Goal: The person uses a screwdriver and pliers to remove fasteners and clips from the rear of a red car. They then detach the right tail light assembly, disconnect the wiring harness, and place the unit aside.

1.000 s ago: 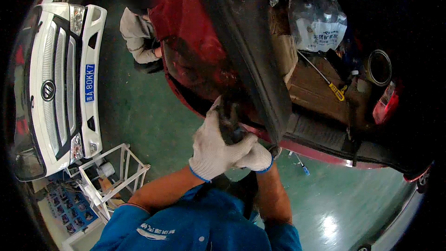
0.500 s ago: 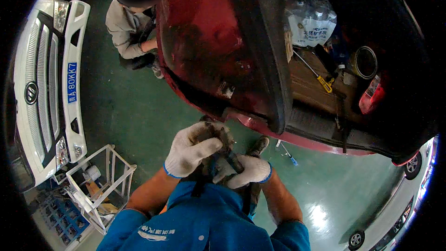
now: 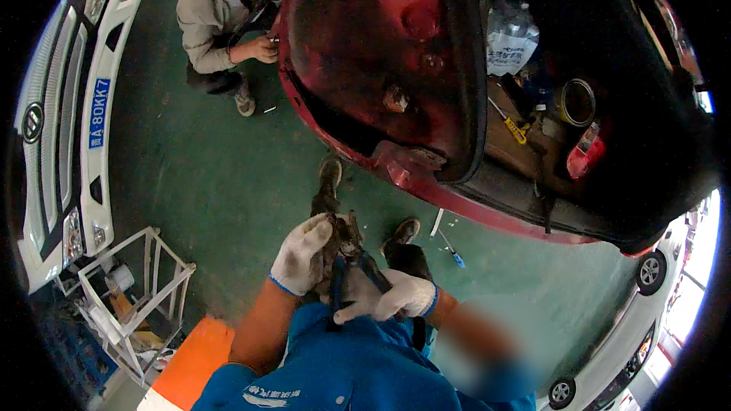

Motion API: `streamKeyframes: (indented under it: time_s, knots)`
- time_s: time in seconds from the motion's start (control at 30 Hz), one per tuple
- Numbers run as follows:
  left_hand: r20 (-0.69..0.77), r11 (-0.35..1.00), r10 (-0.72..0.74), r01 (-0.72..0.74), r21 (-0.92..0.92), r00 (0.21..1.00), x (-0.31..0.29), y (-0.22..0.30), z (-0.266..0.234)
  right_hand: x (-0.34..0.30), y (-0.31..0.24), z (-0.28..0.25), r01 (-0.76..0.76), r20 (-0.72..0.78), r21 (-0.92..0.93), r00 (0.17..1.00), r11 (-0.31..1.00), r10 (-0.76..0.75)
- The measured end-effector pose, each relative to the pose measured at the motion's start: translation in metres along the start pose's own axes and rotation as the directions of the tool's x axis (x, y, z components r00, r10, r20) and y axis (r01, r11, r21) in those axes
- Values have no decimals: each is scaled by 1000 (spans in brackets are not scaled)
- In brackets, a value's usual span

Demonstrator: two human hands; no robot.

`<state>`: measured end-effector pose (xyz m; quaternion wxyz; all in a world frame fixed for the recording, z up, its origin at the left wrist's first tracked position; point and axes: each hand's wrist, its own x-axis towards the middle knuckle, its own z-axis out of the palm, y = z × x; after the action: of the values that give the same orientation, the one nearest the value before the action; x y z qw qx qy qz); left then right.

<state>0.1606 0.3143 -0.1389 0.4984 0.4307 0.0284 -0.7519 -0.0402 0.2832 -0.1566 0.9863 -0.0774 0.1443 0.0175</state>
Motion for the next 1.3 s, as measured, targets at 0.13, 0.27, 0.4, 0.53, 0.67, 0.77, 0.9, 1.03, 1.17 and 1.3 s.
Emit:
streamKeyframes:
  time_s: [0.13, 0.27, 0.4, 0.53, 0.67, 0.77, 0.9, 1.03, 1.17, 1.3]
  knots:
    - [27, 997, -40, 38, 70, 999, -3, 20, -16, 16, 10, 5, -1, 16, 232, 1000, 973, -3]
    - [53, 996, -92, 91, 23, 994, 10, 46, -55, 55, 14, 21, 22, 32, 308, 999, 951, -33]
    - [109, 996, -20, 28, -79, 994, 20, 64, -64, 89, 8, 28, 11, 13, 250, 1000, 968, -15]
    - [84, 1000, -27, 27, 5, 996, 24, 80, -76, 102, 2, 28, 6, -100, -9, 995, 1000, -7]
    - [79, 1000, 11, -11, -8, 997, 25, 77, -85, 96, 14, 15, -53, -177, -308, 984, 950, -2]
    - [27, 1000, -3, 3, 19, 1000, 30, 70, -84, 85, 19, 15, -135, -249, -344, 967, 929, 49]
    - [-76, 961, 10, 11, 276, 997, 37, 59, -74, 71, 37, 15, -35, -318, -264, 947, 964, -53]
    - [132, 294, 548, -338, 894, 826, 51, 50, -17, 44, 51, 13, 132, -421, -213, 882, 968, -213]
    - [638, -340, 702, -639, 690, 315, 92, 68, 63, 11, 83, 1, 246, -504, -192, 806, 950, -310]
    - [481, -322, 560, -358, 877, 675, 104, 72, 130, -16, 89, 8, 334, -602, -72, 737, 940, -308]
